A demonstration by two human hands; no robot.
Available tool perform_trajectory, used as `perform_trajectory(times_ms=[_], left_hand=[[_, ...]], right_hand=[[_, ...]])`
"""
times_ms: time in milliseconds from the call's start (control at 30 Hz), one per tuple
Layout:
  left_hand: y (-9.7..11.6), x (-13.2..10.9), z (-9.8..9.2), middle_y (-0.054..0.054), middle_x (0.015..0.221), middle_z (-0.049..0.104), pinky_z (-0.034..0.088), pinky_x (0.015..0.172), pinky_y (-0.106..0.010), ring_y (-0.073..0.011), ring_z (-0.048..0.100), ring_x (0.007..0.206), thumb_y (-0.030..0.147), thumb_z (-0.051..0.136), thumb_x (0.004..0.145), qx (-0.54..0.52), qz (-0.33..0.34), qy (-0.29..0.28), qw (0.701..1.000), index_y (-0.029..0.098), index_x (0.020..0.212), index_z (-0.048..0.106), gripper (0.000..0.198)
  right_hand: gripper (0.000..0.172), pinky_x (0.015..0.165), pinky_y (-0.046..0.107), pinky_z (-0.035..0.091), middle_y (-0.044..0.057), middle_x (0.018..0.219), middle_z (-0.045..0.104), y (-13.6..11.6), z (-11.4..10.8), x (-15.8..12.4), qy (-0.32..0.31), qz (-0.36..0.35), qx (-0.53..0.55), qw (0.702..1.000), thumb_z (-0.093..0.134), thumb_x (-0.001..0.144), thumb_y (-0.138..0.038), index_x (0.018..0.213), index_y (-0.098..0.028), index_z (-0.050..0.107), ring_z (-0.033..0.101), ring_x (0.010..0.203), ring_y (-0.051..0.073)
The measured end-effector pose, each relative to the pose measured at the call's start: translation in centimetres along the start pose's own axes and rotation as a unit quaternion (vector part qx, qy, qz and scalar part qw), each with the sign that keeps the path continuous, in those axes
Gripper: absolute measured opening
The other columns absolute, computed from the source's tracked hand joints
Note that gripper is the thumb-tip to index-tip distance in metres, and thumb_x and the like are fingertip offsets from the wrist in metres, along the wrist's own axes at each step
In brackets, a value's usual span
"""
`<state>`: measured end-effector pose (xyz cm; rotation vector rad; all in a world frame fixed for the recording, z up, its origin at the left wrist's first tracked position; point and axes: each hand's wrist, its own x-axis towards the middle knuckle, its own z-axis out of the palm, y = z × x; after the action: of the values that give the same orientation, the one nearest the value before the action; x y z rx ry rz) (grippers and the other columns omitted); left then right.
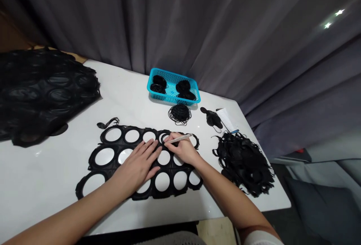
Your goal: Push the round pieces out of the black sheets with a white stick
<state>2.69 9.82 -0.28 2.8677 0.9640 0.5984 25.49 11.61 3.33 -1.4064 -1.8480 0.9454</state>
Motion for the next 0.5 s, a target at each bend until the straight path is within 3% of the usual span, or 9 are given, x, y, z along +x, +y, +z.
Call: perform_trajectory(times_ms=[133,267,333,433,500], left_hand=[[0.1,-0.1,0.0,-0.017,0.15,0.053,0.036,0.118,-0.05,-0.0328,0.046,0.142,0.044,0.05,0.102,0.005,-0.003,-0.007,1.0,0.015,0.144,0.053,0.051],[-0.1,-0.2,0.0,-0.016,0.153,0.05,0.037,0.118,-0.051,-0.0331,0.042,0.145,0.043,0.051,0.101,-0.007,0.002,-0.003,1.0,0.015,0.144,0.052,0.051],[-0.2,-0.1,-0.1,-0.016,0.153,0.05,0.038,0.118,-0.052,-0.0337,0.041,0.146,0.043,0.053,0.101,-0.01,0.004,-0.002,1.0,0.015,0.143,0.053,0.05],[-0.4,0.0,-0.2,-0.014,0.153,0.05,0.039,0.118,-0.052,-0.0338,0.04,0.147,0.043,0.056,0.099,-0.026,0.003,-0.005,1.0,0.016,0.142,0.054,0.051],[-0.5,0.1,-0.4,-0.013,0.154,0.05,0.038,0.118,-0.052,-0.0334,0.039,0.147,0.043,0.057,0.099,-0.037,0.0,-0.009,0.999,0.017,0.143,0.054,0.051]], right_hand=[[0.011,0.087,0.036,0.046,0.005,0.093,0.073,0.0,0.9,-0.9,-0.009,-0.078,-0.098,0.992,0.057,0.096,-0.021,0.086,-0.023,0.062,0.063,0.092,0.021],[0.012,0.091,0.041,0.04,0.011,0.105,0.072,0.5,0.8,-0.9,-0.024,-0.17,-0.249,0.953,0.053,0.096,-0.017,0.1,-0.02,0.064,0.059,0.101,0.026],[0.014,0.088,0.04,0.038,0.011,0.097,0.072,1.3,-0.7,0.1,0.028,-0.139,-0.297,0.944,0.051,0.094,-0.014,0.095,-0.019,0.064,0.059,0.095,0.026],[0.018,0.081,0.037,0.038,0.009,0.08,0.068,2.9,-4.3,2.2,0.182,-0.011,-0.333,0.925,0.047,0.092,-0.012,0.082,-0.019,0.061,0.058,0.081,0.024],[0.017,0.077,0.035,0.038,0.008,0.078,0.067,3.5,-6.6,2.9,0.239,0.032,-0.323,0.915,0.047,0.09,-0.013,0.078,-0.02,0.057,0.058,0.077,0.023]])
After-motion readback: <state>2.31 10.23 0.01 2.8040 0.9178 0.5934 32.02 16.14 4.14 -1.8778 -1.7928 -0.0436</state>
